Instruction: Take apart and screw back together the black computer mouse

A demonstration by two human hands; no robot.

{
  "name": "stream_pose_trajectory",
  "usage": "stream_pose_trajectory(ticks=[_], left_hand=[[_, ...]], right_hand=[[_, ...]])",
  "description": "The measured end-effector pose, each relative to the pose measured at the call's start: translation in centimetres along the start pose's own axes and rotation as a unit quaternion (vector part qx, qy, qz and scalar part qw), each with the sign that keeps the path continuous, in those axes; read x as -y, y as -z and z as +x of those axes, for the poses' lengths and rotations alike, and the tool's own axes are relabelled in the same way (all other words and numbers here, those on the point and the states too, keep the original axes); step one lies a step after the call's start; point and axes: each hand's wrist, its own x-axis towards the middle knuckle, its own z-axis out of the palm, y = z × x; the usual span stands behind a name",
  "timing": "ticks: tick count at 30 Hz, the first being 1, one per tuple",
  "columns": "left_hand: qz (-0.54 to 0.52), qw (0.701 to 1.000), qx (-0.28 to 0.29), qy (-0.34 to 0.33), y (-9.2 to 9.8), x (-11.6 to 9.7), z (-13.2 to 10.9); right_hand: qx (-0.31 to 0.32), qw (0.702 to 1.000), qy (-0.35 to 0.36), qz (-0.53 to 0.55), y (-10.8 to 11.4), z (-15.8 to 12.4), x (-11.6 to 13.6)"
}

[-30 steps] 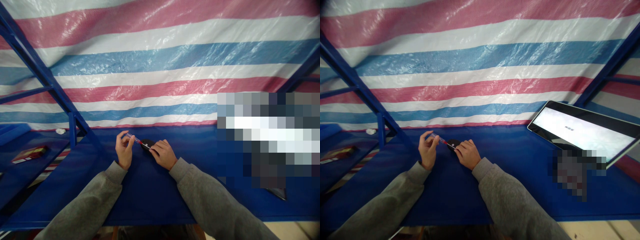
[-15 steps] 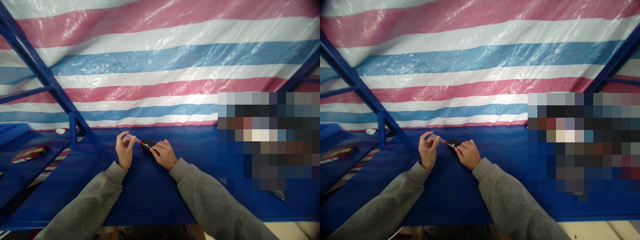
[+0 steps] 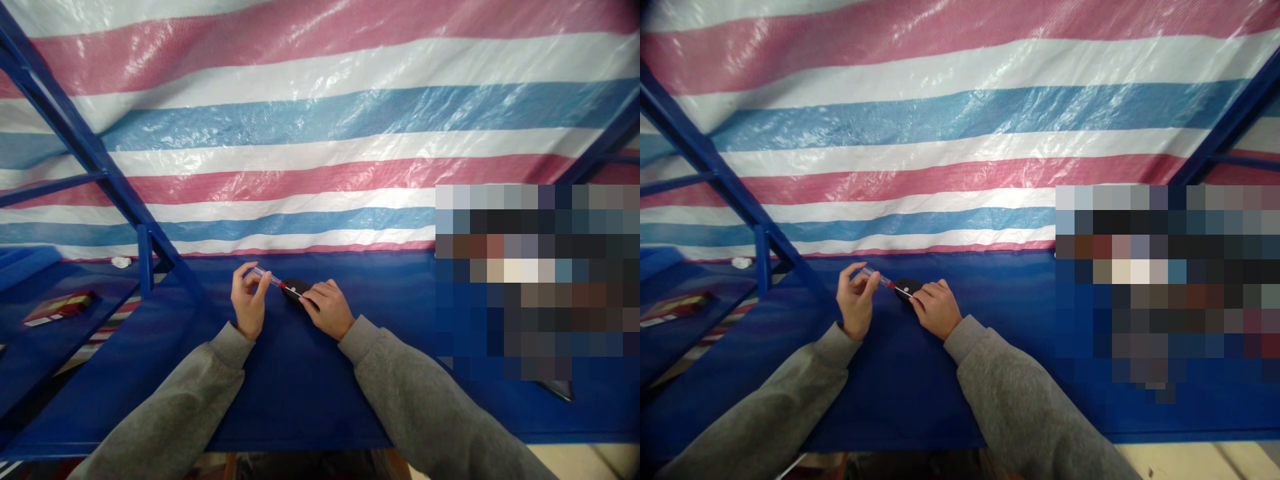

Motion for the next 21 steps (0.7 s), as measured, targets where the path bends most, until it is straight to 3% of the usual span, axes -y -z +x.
stream_pose_trajectory(ticks=[21], left_hand=[[0.003,1.0,0.004,0.006,-0.04,-0.05,-0.07]], right_hand=[[0.007,1.0,0.008,-0.005,-0.19,-0.11,-0.1]])
